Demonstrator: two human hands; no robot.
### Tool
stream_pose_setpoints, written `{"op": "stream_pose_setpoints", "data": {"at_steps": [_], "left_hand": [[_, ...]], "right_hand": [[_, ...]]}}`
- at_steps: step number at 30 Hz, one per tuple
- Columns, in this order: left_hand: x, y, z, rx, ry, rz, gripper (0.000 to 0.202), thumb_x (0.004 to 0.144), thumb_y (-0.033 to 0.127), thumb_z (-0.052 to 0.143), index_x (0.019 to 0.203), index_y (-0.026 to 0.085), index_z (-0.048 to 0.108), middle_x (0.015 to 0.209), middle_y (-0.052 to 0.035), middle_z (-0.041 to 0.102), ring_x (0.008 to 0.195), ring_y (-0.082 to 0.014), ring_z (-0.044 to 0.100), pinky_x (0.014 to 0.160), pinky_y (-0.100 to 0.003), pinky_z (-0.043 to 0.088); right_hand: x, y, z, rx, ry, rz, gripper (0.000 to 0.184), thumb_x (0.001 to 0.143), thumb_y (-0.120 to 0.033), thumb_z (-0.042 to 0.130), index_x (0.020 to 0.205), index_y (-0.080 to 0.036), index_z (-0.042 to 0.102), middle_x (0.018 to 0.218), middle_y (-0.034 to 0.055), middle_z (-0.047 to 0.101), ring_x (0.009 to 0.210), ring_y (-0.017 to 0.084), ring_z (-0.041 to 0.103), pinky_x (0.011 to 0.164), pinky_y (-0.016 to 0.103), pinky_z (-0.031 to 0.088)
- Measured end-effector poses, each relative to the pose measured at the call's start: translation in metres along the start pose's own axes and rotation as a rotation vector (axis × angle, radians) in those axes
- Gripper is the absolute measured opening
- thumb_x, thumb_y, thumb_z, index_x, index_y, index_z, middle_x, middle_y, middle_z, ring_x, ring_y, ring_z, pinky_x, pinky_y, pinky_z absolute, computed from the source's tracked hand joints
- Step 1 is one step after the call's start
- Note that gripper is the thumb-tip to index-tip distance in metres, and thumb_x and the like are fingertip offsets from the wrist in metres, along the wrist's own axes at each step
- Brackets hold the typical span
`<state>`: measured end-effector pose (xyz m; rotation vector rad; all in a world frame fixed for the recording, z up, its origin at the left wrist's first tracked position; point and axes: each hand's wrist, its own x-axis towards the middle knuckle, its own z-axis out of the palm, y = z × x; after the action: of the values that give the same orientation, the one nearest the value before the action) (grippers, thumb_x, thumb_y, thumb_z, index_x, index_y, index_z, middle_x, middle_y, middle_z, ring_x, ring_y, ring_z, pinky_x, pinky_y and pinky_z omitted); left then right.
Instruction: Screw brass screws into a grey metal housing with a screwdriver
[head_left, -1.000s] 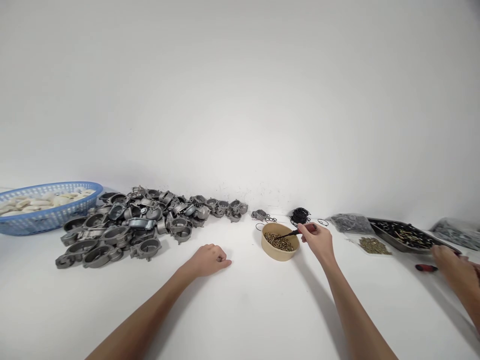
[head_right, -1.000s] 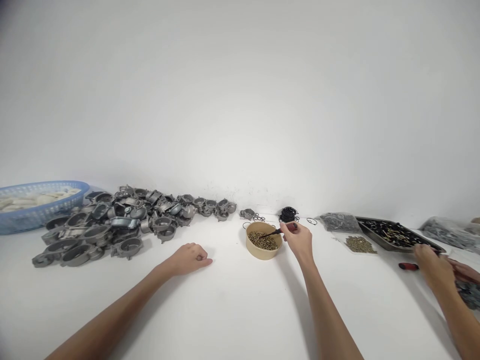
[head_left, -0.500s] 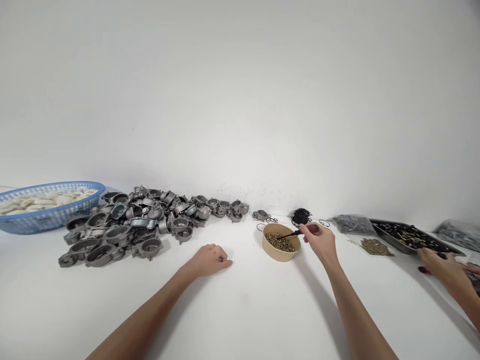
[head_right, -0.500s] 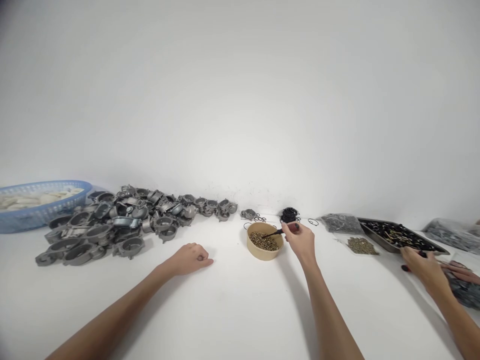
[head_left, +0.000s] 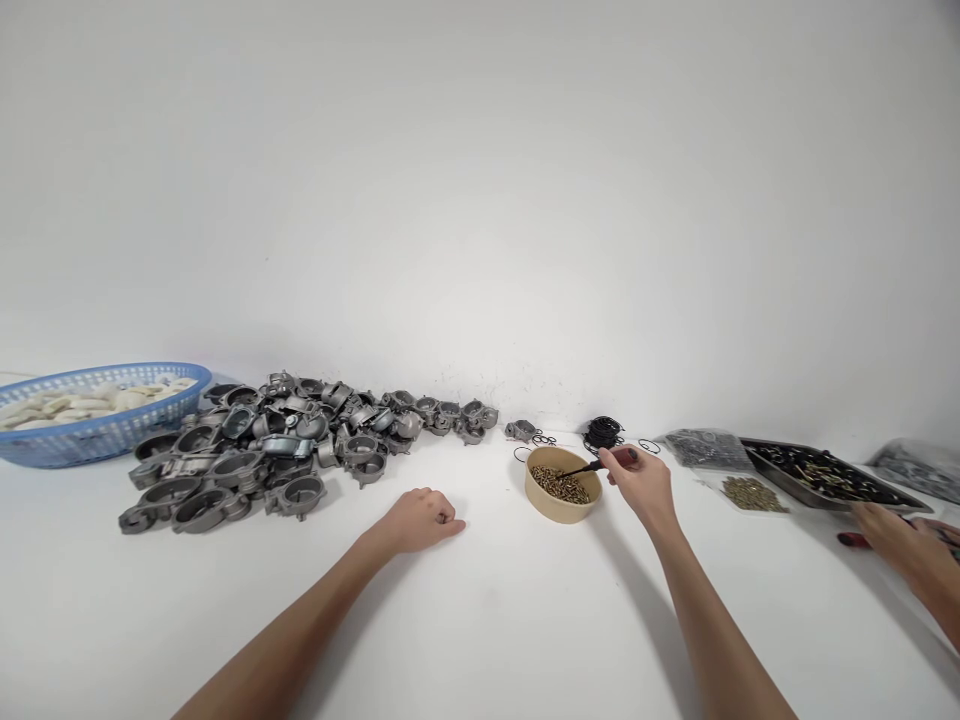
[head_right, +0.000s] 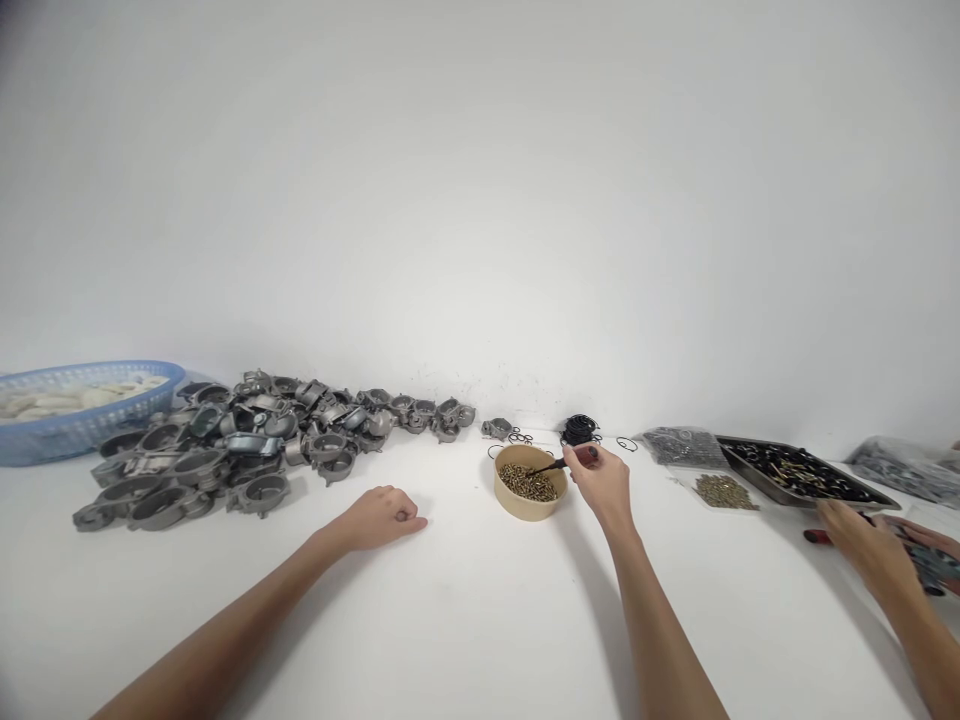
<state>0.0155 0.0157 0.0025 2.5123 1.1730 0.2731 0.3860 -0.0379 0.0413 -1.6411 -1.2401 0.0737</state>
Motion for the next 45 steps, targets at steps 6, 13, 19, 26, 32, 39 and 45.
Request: {"op": "stream_pose_setpoints", "data": {"at_steps": [6,13,19,26,32,39,45], "left_hand": [[0.0,0.0,0.0,-0.009,-0.003,0.003,0.047,0.086,0.041,0.045,0.054,0.019,0.017,0.052,0.0028,0.022,0.056,-0.0153,0.029,0.068,-0.028,0.031],[0.0,0.001,-0.001,-0.006,0.0,-0.004,0.048,0.086,0.041,0.045,0.053,0.019,0.018,0.052,0.0026,0.025,0.056,-0.0155,0.03,0.069,-0.029,0.032],[0.0,0.0,0.0,-0.001,0.003,-0.009,0.047,0.086,0.042,0.045,0.053,0.02,0.019,0.052,0.0022,0.025,0.057,-0.016,0.032,0.068,-0.029,0.031],[0.001,-0.002,0.001,0.003,-0.003,-0.008,0.048,0.086,0.043,0.044,0.054,0.019,0.018,0.052,0.0031,0.022,0.055,-0.0148,0.027,0.068,-0.029,0.03],[0.0,0.002,-0.001,0.002,-0.01,-0.008,0.047,0.087,0.043,0.043,0.055,0.019,0.02,0.052,0.0026,0.026,0.055,-0.0151,0.029,0.069,-0.029,0.031],[-0.001,0.002,-0.002,0.003,-0.005,-0.011,0.046,0.086,0.042,0.044,0.054,0.019,0.021,0.052,0.0021,0.029,0.056,-0.0156,0.031,0.07,-0.03,0.032],[-0.001,0.002,-0.002,0.002,-0.003,-0.009,0.046,0.087,0.043,0.043,0.053,0.019,0.023,0.052,0.0021,0.031,0.057,-0.0157,0.032,0.071,-0.03,0.033]], "right_hand": [[-0.001,-0.003,0.001,-0.009,-0.013,0.017,0.031,0.075,-0.05,0.068,0.072,-0.02,0.071,0.06,0.0041,0.072,0.059,0.023,0.068,0.061,0.03,0.047],[-0.002,-0.008,0.001,0.006,-0.031,0.032,0.027,0.076,-0.048,0.068,0.074,-0.021,0.069,0.059,0.0033,0.071,0.057,0.023,0.068,0.063,0.031,0.048],[-0.004,-0.007,0.005,-0.002,-0.042,0.001,0.027,0.078,-0.048,0.066,0.075,-0.021,0.066,0.06,0.0025,0.071,0.059,0.022,0.068,0.067,0.032,0.049],[-0.003,0.0,0.015,0.0,-0.053,-0.035,0.026,0.08,-0.048,0.063,0.074,-0.023,0.063,0.067,0.0033,0.072,0.065,0.022,0.067,0.066,0.031,0.048],[-0.004,0.004,0.021,-0.028,-0.076,-0.035,0.026,0.079,-0.048,0.064,0.074,-0.023,0.062,0.061,0.001,0.068,0.061,0.021,0.063,0.065,0.031,0.047],[-0.005,0.005,0.026,0.005,-0.08,0.0,0.025,0.077,-0.047,0.064,0.071,-0.023,0.063,0.058,-0.0002,0.067,0.058,0.021,0.063,0.061,0.03,0.046],[-0.011,-0.002,0.031,0.069,-0.106,0.046,0.021,0.076,-0.043,0.062,0.07,-0.022,0.065,0.048,-0.0018,0.062,0.05,0.02,0.06,0.055,0.029,0.044]]}}
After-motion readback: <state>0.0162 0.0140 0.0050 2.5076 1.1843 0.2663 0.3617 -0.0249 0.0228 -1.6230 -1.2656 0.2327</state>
